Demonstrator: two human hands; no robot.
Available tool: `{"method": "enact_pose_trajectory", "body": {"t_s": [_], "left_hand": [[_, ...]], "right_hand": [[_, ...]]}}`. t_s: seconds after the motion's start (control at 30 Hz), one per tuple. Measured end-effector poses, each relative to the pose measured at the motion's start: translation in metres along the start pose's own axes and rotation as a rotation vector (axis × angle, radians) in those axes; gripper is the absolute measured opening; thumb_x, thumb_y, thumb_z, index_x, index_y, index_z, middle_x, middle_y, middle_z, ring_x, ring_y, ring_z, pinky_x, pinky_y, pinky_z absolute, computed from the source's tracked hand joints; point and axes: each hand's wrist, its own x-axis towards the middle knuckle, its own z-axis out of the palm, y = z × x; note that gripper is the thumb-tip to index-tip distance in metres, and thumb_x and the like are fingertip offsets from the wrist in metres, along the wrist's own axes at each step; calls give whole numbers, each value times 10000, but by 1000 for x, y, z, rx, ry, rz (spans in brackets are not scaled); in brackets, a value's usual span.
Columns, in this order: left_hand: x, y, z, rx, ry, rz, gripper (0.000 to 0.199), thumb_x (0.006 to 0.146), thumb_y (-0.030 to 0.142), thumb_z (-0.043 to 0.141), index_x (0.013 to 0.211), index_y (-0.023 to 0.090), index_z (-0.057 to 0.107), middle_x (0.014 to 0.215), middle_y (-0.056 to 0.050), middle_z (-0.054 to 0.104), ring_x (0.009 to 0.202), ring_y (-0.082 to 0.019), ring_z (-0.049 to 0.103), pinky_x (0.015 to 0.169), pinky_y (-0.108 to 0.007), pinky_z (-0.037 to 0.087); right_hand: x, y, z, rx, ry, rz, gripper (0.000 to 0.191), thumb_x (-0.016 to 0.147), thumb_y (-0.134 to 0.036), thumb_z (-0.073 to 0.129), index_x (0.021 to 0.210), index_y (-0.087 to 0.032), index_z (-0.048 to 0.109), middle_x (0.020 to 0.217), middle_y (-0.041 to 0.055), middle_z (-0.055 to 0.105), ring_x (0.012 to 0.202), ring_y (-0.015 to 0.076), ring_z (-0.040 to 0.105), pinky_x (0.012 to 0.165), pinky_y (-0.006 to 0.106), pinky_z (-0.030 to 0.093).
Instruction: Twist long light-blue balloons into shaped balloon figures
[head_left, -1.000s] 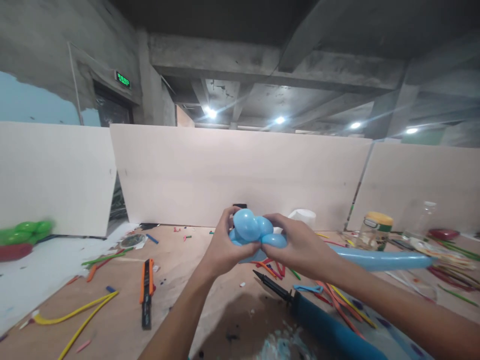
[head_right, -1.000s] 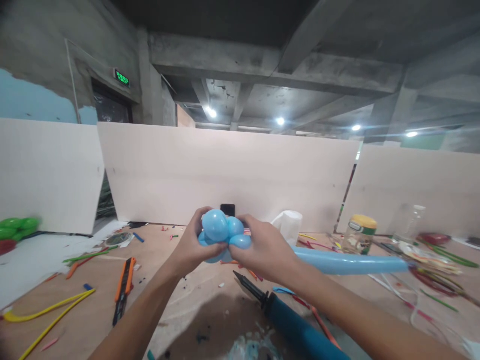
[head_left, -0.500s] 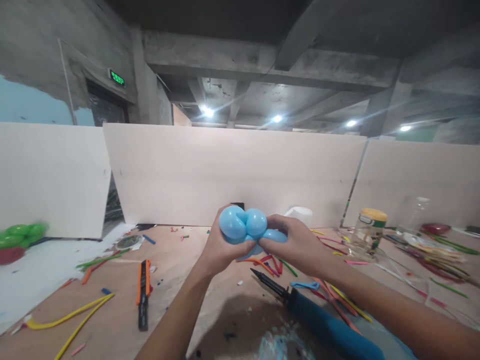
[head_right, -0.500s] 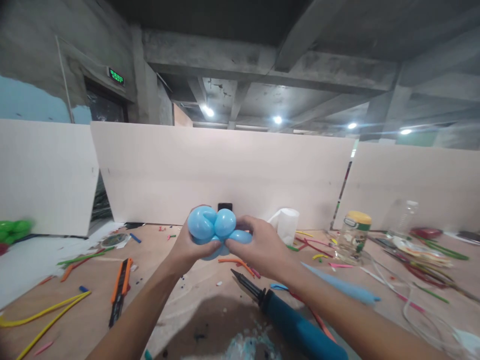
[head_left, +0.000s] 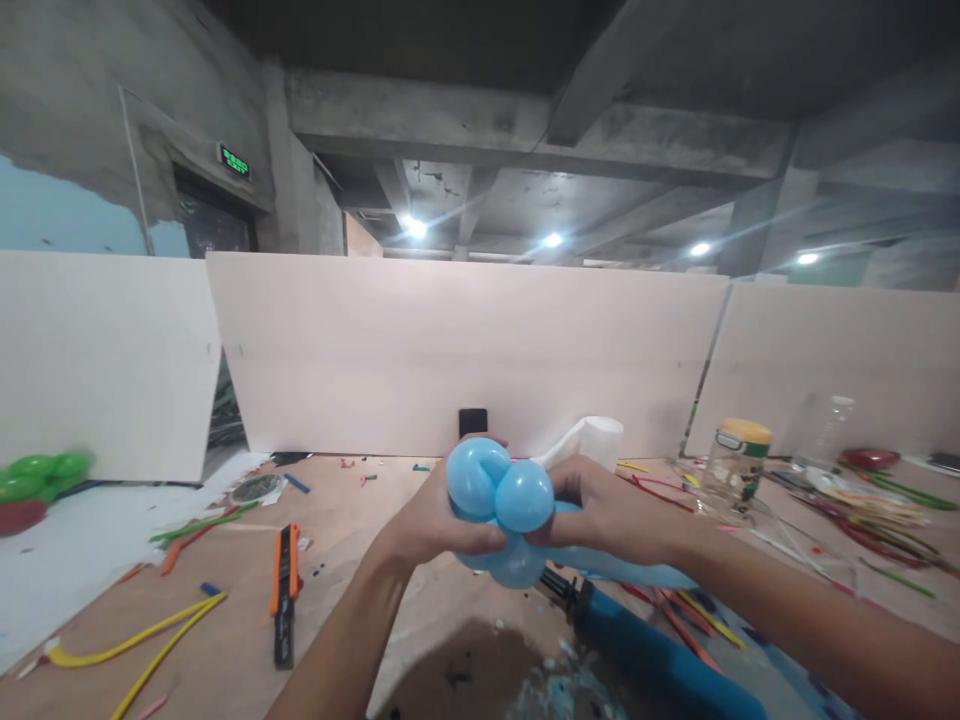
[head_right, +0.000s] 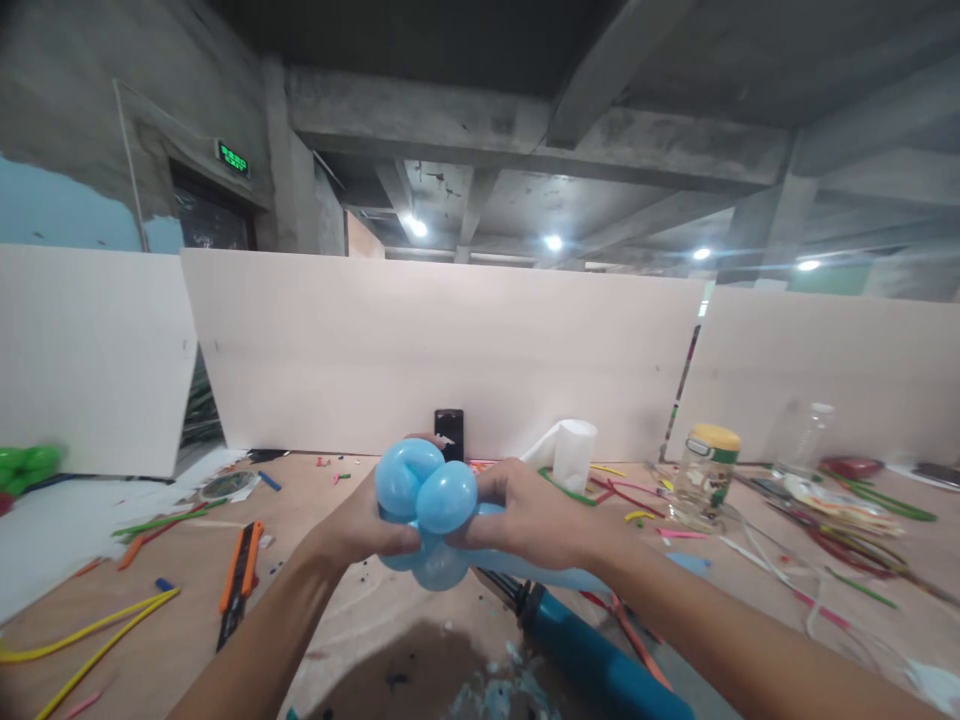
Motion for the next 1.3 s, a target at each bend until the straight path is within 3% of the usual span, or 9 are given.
{"method": "enact_pose_trajectory", "body": {"t_s": [0.23,0.43,0.6,0.77,0.9,1.07,1.13,1.2,1.3], "left_hand": [[0,-2,-1,-79,67,-48,822,499,425,819,1217,254,456,1083,-94,604,967,-279,593,803,-390,485],[0,4,-4,-5,59,-97,874,475,330,849,1245,267,442,1122,-85,578,1049,-285,550,853,-400,472],[4,15,4,347,461,-2,1052,456,283,850,1355,261,303,1231,-127,489,1086,-294,517,882,-426,455],[-1,21,9,444,246,-43,916,506,275,825,1322,270,408,1236,-116,526,1098,-319,522,882,-444,454],[-3,21,4,426,110,10,681,641,278,746,1268,244,483,1291,-110,500,1136,-292,506,933,-416,423],[2,16,3,486,182,128,513,680,225,696,1172,235,551,1343,-94,448,1190,-292,454,979,-411,382],[3,15,5,485,206,128,502,674,199,693,1157,236,562,1332,-88,455,1184,-288,457,975,-404,383],[4,17,7,472,216,114,491,677,174,681,1151,230,565,1290,-84,490,1153,-273,479,959,-389,393],[3,22,9,465,233,79,482,698,178,663,1165,222,550,1224,-72,546,1090,-248,517,923,-367,413]], "right_hand": [[2,-14,3,-249,124,-30,132,750,-255,539,715,-168,631,679,-11,561,664,143,478,582,232,393],[7,-4,5,-259,194,-24,154,769,-226,484,695,-168,606,627,-23,531,601,121,458,530,219,361],[7,-2,-1,-465,388,-24,210,780,-251,467,680,-173,635,562,-23,518,535,116,444,501,224,312],[2,-11,11,-708,356,-101,164,752,-254,513,664,-190,636,556,-14,544,514,111,433,522,235,298],[2,-15,14,-659,290,-85,178,765,-245,496,646,-190,617,546,-23,522,522,111,444,521,237,307],[7,-9,9,-525,321,21,132,751,-247,503,648,-184,557,589,-11,547,563,127,481,505,237,324],[8,-6,9,-545,420,60,75,712,-256,552,745,-189,545,651,-1,585,594,144,511,510,240,335],[7,-5,10,-544,484,88,188,699,-269,578,862,-195,519,695,5,606,606,153,527,502,240,336],[6,-6,12,-484,444,84,195,750,-276,544,921,-205,485,722,4,618,617,151,543,502,237,341]]}}
